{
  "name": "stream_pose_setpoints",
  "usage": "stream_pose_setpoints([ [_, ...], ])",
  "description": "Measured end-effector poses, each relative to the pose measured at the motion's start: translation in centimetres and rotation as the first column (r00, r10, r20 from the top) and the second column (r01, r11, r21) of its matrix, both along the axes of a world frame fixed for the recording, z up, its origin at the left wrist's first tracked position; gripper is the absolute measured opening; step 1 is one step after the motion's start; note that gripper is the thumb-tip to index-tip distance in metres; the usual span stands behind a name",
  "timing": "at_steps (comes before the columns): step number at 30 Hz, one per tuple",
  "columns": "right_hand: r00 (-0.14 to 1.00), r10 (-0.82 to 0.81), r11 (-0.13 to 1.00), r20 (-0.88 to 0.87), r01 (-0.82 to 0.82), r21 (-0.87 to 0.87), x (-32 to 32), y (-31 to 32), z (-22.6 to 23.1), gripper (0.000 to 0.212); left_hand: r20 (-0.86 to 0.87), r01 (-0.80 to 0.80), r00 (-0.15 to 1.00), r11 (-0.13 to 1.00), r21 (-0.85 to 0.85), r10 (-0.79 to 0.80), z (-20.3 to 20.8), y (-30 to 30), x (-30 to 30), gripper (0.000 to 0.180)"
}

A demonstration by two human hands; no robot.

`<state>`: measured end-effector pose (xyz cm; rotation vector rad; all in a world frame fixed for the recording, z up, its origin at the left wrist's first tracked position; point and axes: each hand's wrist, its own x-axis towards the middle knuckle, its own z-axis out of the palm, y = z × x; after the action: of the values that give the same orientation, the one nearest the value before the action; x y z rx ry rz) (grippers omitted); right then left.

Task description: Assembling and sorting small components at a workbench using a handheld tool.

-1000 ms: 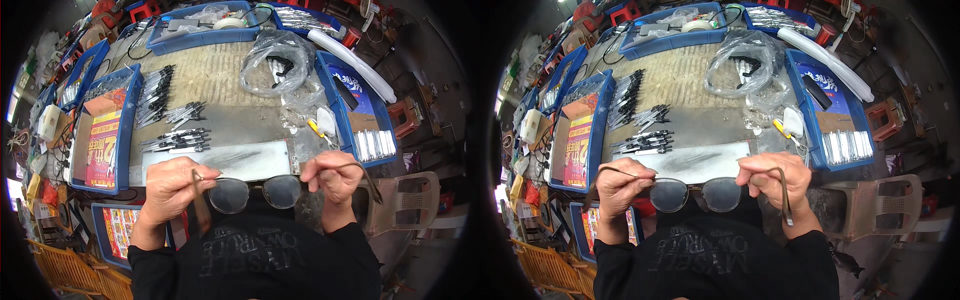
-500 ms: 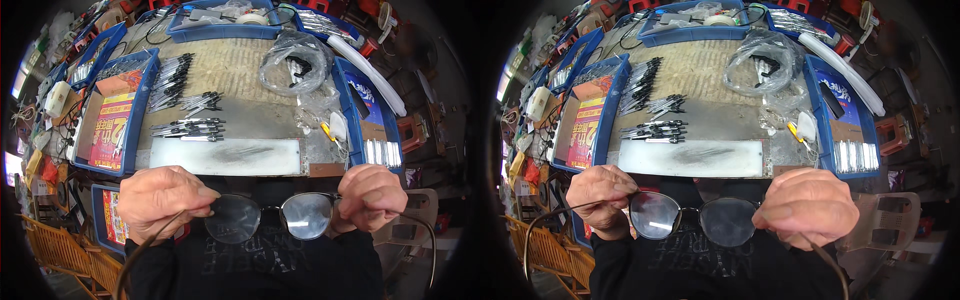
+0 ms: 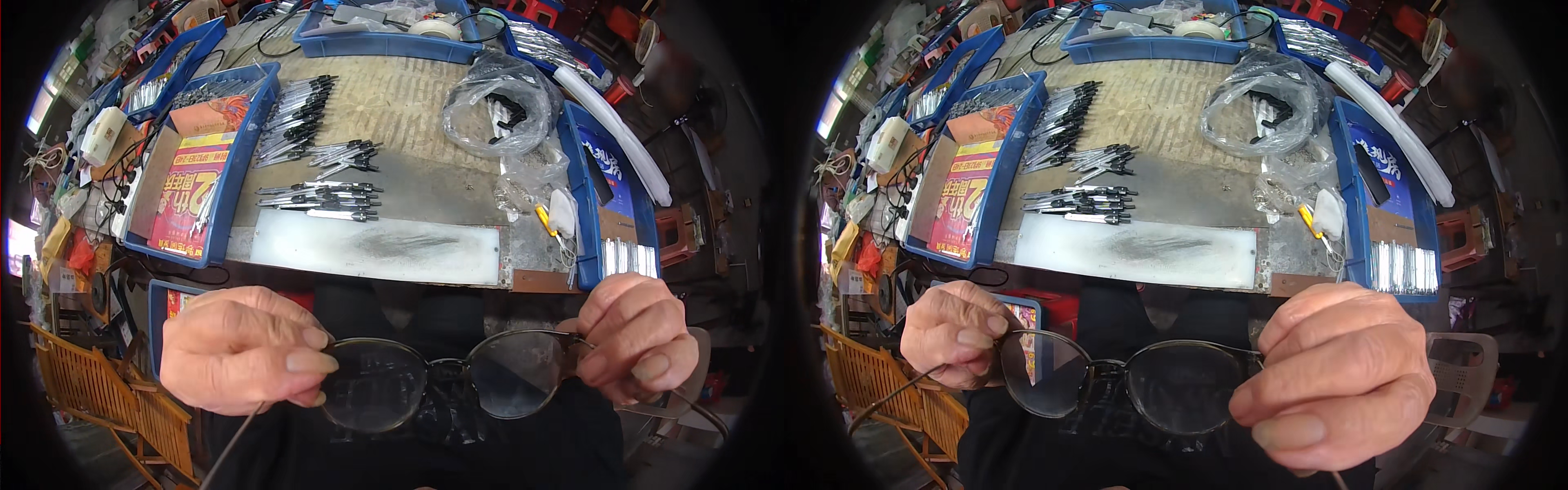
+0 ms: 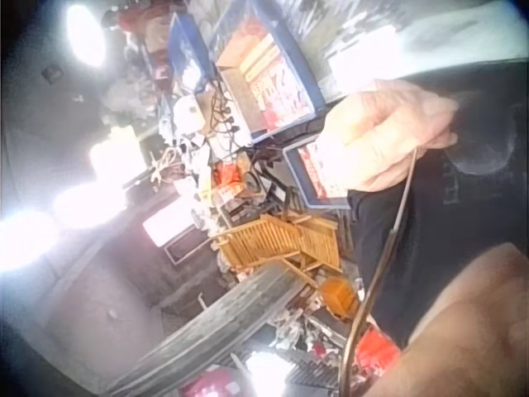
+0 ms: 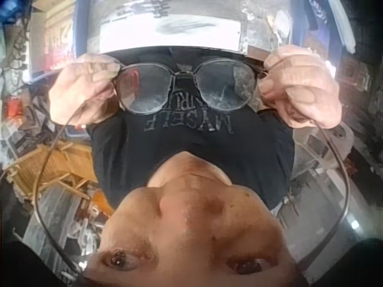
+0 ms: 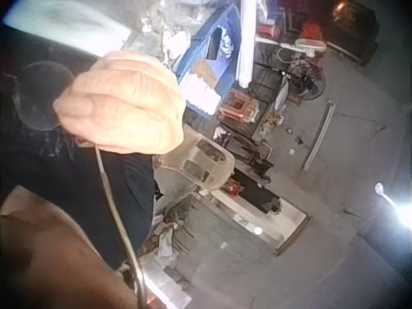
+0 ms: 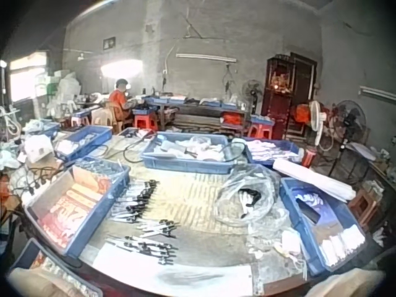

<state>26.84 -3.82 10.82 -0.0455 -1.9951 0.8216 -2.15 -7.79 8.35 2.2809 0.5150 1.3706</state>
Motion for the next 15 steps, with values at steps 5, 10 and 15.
stream_pose_setpoints([
  [5,0.998,0.058,0.993,-0.031,-0.055,0.100,-0.5,0.4,0.0,0.041,-0.068,0.026,0.997,0.999,0.039,-0.023,0.6,-0.5,-0.5,0.030],
  [10,0.993,0.031,0.996,-0.115,-0.020,0.092,-2.0,-0.2,-0.4,0.034,0.015,0.028,0.999,0.994,0.110,-0.030,-0.5,-0.8,-0.7,0.026],
  [15,0.926,-0.016,0.998,-0.378,0.036,0.045,-2.9,-1.0,-0.5,0.018,0.104,0.041,0.993,0.992,0.117,-0.053,-0.6,-1.2,-0.1,0.024],
])
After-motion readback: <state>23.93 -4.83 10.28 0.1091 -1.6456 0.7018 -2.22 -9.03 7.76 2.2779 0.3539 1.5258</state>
